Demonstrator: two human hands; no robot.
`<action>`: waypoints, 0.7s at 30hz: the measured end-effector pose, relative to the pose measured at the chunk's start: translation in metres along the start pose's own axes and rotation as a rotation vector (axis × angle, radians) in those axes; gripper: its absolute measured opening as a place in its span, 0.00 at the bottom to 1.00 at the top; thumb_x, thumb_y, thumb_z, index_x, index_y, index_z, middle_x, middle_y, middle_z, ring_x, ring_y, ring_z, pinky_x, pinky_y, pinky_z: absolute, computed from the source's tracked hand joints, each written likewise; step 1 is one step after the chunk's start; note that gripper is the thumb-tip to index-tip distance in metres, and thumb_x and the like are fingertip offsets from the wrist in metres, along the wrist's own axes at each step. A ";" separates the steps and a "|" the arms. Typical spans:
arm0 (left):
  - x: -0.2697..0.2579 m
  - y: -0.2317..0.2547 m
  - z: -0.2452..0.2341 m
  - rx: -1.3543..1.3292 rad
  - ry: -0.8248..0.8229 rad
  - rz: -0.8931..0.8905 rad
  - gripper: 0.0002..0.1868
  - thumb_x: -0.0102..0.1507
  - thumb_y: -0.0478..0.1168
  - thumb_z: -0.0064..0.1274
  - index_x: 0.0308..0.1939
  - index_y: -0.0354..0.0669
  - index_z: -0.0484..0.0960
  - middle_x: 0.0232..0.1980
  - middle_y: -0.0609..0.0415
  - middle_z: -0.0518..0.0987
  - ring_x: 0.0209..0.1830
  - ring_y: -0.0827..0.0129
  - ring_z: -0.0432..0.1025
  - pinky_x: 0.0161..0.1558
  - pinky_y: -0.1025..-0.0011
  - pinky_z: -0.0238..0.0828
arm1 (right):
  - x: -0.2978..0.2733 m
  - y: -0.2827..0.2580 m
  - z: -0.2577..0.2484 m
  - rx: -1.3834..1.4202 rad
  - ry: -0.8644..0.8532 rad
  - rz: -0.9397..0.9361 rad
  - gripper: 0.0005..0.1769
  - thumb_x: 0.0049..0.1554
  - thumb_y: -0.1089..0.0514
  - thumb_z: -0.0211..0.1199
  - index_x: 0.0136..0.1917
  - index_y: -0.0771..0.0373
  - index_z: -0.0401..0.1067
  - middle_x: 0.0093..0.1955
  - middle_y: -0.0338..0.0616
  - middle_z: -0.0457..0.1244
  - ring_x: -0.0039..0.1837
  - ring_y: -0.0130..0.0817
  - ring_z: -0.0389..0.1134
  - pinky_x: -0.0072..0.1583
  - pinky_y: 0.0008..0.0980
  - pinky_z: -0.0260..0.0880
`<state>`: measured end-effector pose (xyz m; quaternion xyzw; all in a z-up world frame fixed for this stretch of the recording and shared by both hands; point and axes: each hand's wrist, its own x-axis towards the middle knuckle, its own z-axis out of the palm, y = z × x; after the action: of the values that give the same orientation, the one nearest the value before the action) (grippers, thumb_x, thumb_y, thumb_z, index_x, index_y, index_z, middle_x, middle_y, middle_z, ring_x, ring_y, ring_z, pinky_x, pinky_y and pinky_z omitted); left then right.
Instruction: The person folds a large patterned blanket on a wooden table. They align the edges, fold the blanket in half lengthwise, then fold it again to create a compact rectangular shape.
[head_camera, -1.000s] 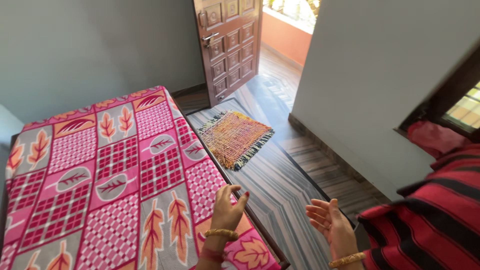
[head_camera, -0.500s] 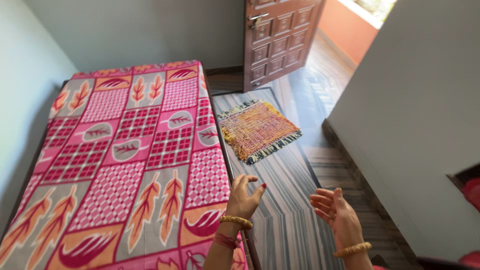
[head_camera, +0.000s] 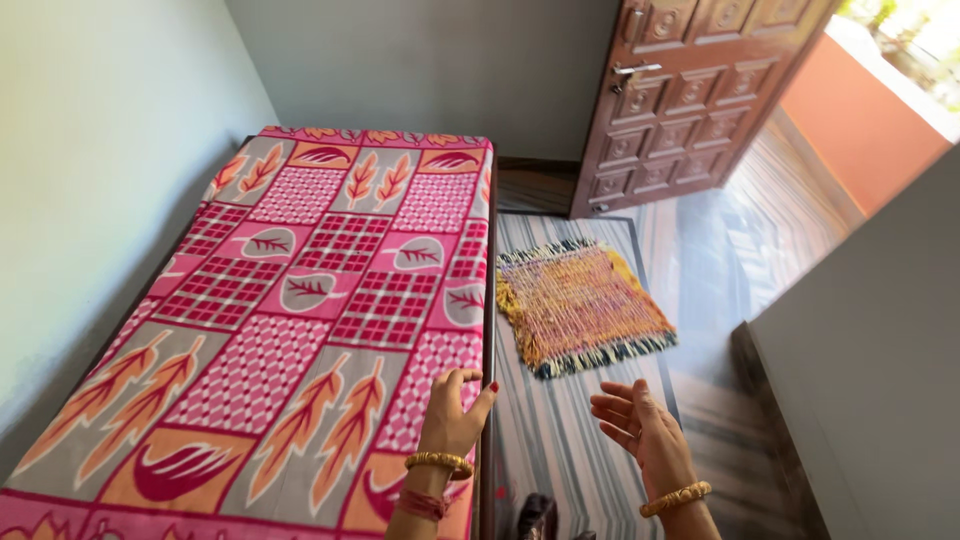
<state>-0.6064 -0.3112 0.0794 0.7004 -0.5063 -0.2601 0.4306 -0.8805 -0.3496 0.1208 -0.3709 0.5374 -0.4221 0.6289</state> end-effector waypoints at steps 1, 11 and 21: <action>0.019 -0.003 0.008 0.008 0.010 -0.008 0.23 0.60 0.52 0.60 0.51 0.41 0.80 0.59 0.43 0.75 0.64 0.54 0.68 0.65 0.59 0.64 | 0.027 -0.005 0.000 -0.002 -0.022 0.003 0.35 0.65 0.37 0.42 0.62 0.68 0.74 0.56 0.56 0.72 0.61 0.44 0.73 0.63 0.43 0.73; 0.228 0.029 0.052 -0.075 0.075 -0.128 0.22 0.60 0.52 0.59 0.51 0.43 0.78 0.62 0.46 0.72 0.64 0.58 0.69 0.57 0.62 0.75 | 0.270 -0.098 0.039 -0.017 -0.181 -0.026 0.28 0.65 0.41 0.48 0.62 0.65 0.74 0.55 0.52 0.72 0.60 0.40 0.73 0.61 0.41 0.73; 0.420 0.016 0.100 0.002 0.215 -0.008 0.18 0.61 0.50 0.61 0.48 0.42 0.79 0.56 0.47 0.77 0.59 0.56 0.71 0.64 0.60 0.66 | 0.502 -0.148 0.087 -0.141 -0.294 0.028 0.25 0.63 0.46 0.54 0.62 0.65 0.74 0.56 0.51 0.72 0.58 0.39 0.73 0.60 0.39 0.75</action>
<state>-0.5465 -0.7386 0.0742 0.7267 -0.4548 -0.1847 0.4805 -0.7812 -0.8700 0.0878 -0.4643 0.4731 -0.3155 0.6790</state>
